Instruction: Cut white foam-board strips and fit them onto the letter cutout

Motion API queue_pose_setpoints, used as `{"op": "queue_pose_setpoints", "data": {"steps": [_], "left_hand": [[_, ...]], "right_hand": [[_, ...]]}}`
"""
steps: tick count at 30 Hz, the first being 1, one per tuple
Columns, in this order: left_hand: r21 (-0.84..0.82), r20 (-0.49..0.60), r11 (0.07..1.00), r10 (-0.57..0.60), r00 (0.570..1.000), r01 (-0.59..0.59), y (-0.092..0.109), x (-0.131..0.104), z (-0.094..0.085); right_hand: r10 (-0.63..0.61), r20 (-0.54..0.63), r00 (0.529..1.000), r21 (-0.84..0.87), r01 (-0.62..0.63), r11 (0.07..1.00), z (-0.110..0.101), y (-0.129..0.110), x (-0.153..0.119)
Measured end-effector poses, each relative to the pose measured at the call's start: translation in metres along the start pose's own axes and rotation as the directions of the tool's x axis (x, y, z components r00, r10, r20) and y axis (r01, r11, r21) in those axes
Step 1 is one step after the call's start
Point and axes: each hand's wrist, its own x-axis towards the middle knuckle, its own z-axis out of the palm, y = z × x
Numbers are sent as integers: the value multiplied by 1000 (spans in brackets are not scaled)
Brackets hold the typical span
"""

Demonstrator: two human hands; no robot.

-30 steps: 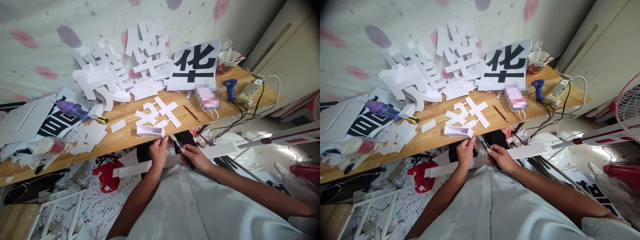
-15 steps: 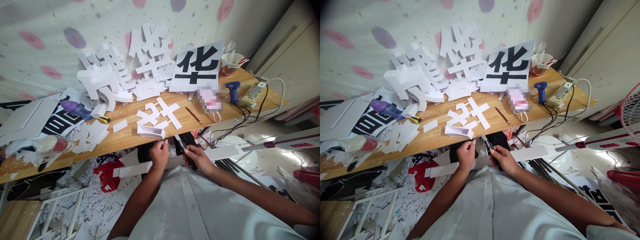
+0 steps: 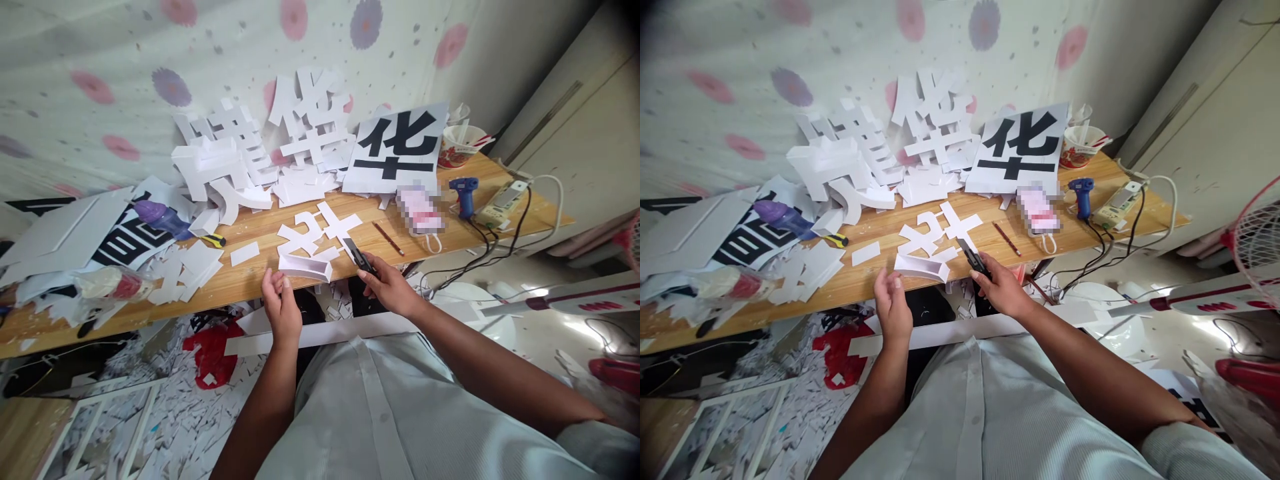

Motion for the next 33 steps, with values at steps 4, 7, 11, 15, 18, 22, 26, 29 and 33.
{"op": "queue_pose_setpoints", "data": {"steps": [4,7,11,15,18,22,26,29,33], "left_hand": [[-110,78,982,-145,986,153,-1,21,-6],[-148,98,966,-197,975,210,-5,43,-9],[-165,140,950,-245,959,267,-13,77,-11],[-160,187,942,-265,946,296,-18,101,-12],[-208,226,936,-236,945,283,-22,106,-13],[-287,248,929,-165,955,235,-28,96,-19],[-151,198,983,-76,977,107,-33,75,-33],[91,208,990,85,974,-106,-35,60,-45],[308,335,868,284,898,-390,-35,55,-52]], "right_hand": [[11,9,1000,31,-11,999,9,3,-10],[24,44,999,81,-27,996,17,2,-25],[51,100,994,119,-63,991,30,-1,-40],[35,187,982,149,-64,987,43,-4,-49],[5,237,971,164,-45,985,50,-6,-53],[11,301,953,173,-66,983,56,-5,-56],[1,348,937,188,-70,980,59,-2,-55],[-10,351,936,207,-67,976,60,0,-54],[-8,357,934,198,-67,978,61,0,-53]]}}
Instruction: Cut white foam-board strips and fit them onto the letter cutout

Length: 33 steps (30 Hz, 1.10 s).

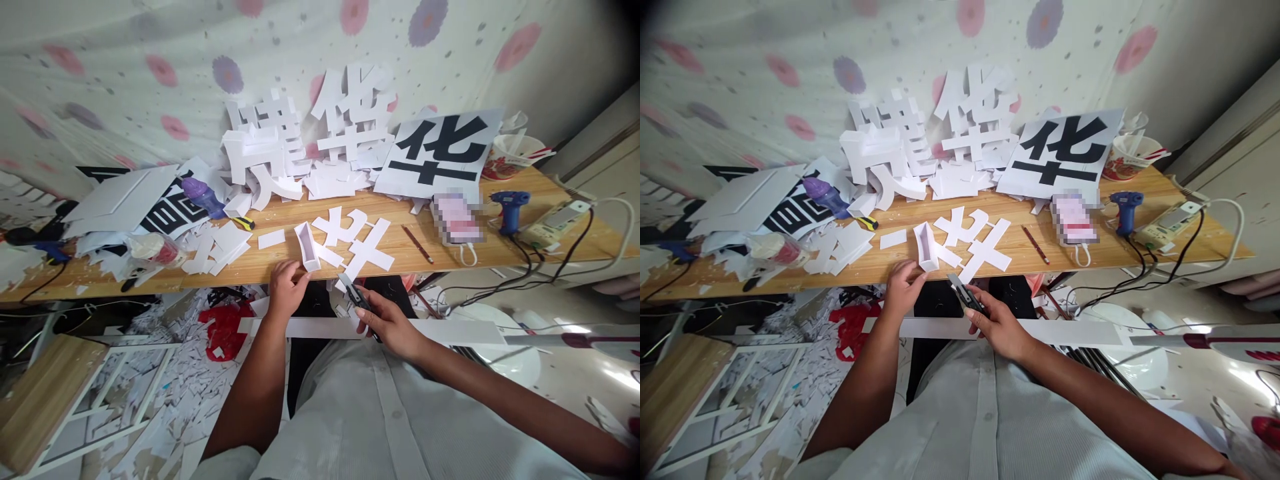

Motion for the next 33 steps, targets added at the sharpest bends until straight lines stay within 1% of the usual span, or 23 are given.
{"op": "queue_pose_setpoints", "data": {"steps": [3,6,12,15,17,18,20,23,25,27,30,32,33], "left_hand": [[132,53,988,74,996,-80,-1,6,-1],[191,84,975,99,992,-114,-3,14,-2],[142,116,985,84,990,-100,-12,20,-3],[103,112,991,79,991,-91,-15,21,-2],[88,104,993,67,992,-76,-15,20,-1],[86,101,994,57,993,-66,-15,20,-1],[88,90,995,40,995,-48,-16,18,0],[90,73,995,40,997,-46,-18,16,3],[87,68,995,44,997,-50,-20,15,4],[78,67,996,48,997,-53,-21,15,3],[58,59,997,50,997,-53,-20,13,0],[17,38,1000,11,999,-12,-17,12,-2],[-11,25,1000,-29,999,29,-14,11,-3]], "right_hand": [[15,10,1000,-13,-15,1000,1,0,0],[17,15,1000,-17,-17,1000,2,-1,1],[43,26,999,18,-43,999,7,-3,1],[28,27,999,26,-28,999,8,-7,-1],[-3,-9,1000,4,3,1000,4,-10,-1],[-22,-46,999,-16,21,1000,0,-11,0],[-62,-156,986,-71,52,996,-12,-13,4],[-92,-338,937,-153,42,987,-34,-12,12],[-64,-412,909,-177,-11,984,-46,-12,18],[-26,-433,901,-194,-65,979,-55,-12,22],[-11,-403,915,-227,-88,970,-59,-14,23],[-19,-384,923,-236,-78,969,-57,-16,21],[-24,-378,926,-236,-71,969,-56,-16,19]]}}
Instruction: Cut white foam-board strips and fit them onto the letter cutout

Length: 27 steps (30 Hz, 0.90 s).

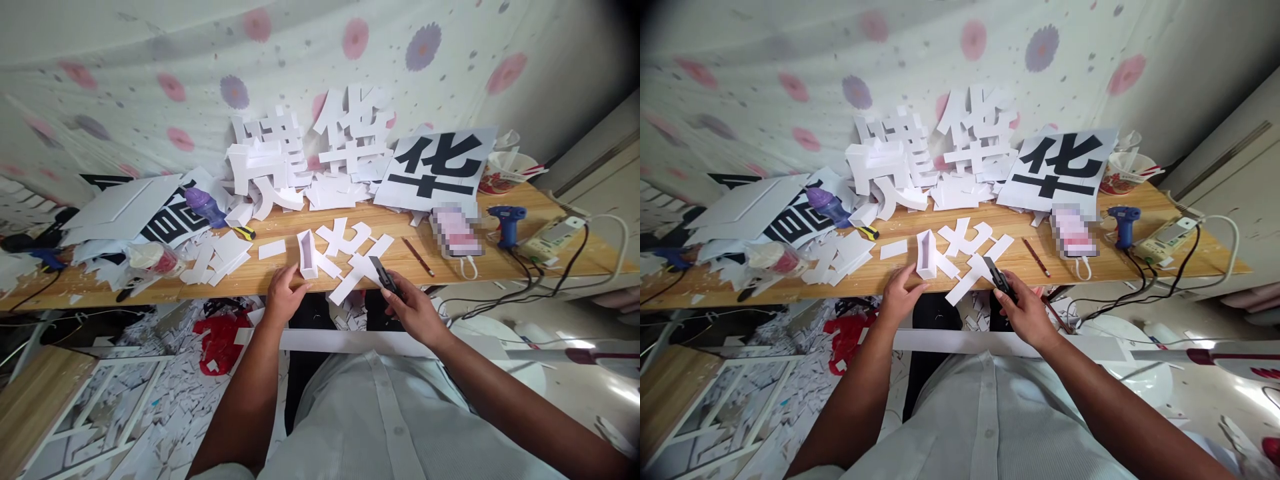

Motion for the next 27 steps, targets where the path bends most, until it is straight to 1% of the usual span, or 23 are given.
{"op": "queue_pose_setpoints", "data": {"steps": [4,7,12,15,19,24,27], "left_hand": [[-82,-19,980,-184,983,181,11,0,2],[-94,-20,969,-232,972,230,16,4,7],[-119,-41,966,-238,970,232,12,14,13],[-115,-23,963,-247,969,243,8,21,14],[-88,17,959,-269,963,270,5,31,15],[-111,40,970,-214,976,217,2,47,17],[-146,42,965,-215,976,219,2,57,19]], "right_hand": [[-25,0,1000,28,25,999,2,2,-9],[-28,-7,1000,30,29,999,3,9,-15],[-8,-5,1000,63,8,998,5,19,-24],[-7,24,1000,66,5,998,9,19,-32],[-20,81,997,85,13,996,17,14,-44],[-31,153,988,104,15,994,26,2,-53],[-50,217,975,117,25,993,30,-4,-55]]}}
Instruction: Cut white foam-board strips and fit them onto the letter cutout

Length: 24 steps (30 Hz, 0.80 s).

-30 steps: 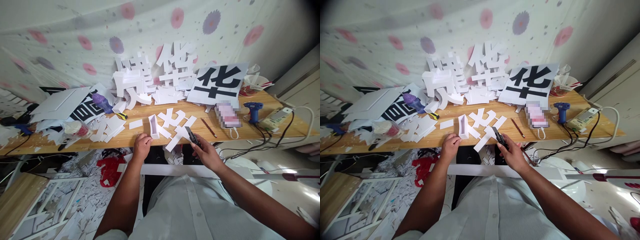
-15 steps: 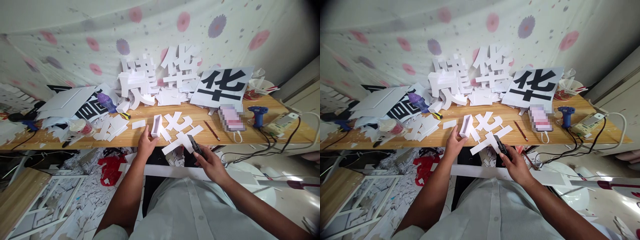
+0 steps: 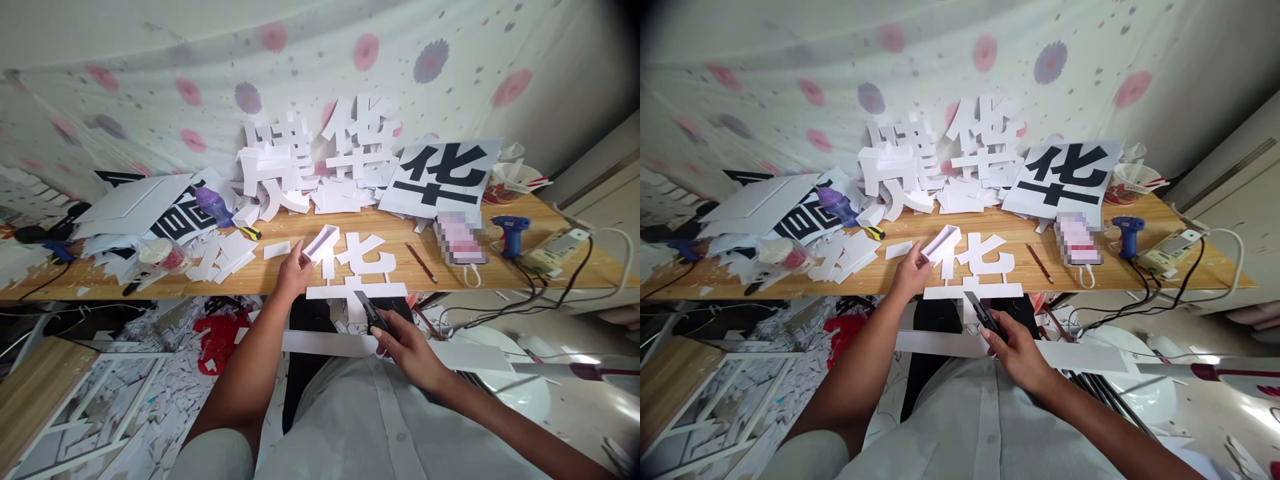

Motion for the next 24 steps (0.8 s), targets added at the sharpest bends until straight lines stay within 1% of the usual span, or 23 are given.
{"op": "queue_pose_setpoints", "data": {"steps": [3,6,9,13,16,18,21,24], "left_hand": [[-20,-5,1000,2,1000,-2,2,9,3],[-8,-2,1000,9,1000,-9,2,15,6],[-7,-12,1000,10,1000,-11,2,19,9],[7,-21,1000,16,1000,-16,1,23,11],[11,-16,1000,20,1000,-20,-1,23,11],[-8,-10,999,33,999,-33,-1,22,10],[-4,-14,998,66,998,-66,0,21,9],[25,-24,997,73,997,-72,2,21,8]], "right_hand": [[-4,80,997,17,3,1000,4,-2,-1],[-11,131,991,34,6,999,7,-1,-1],[-20,145,989,41,14,999,8,3,0],[-23,125,992,38,19,999,7,7,1],[-22,89,996,31,19,999,4,7,0],[-21,42,999,37,19,999,1,6,-1],[-12,-79,997,70,18,997,-7,5,0],[-22,-230,973,83,42,996,-19,8,5]]}}
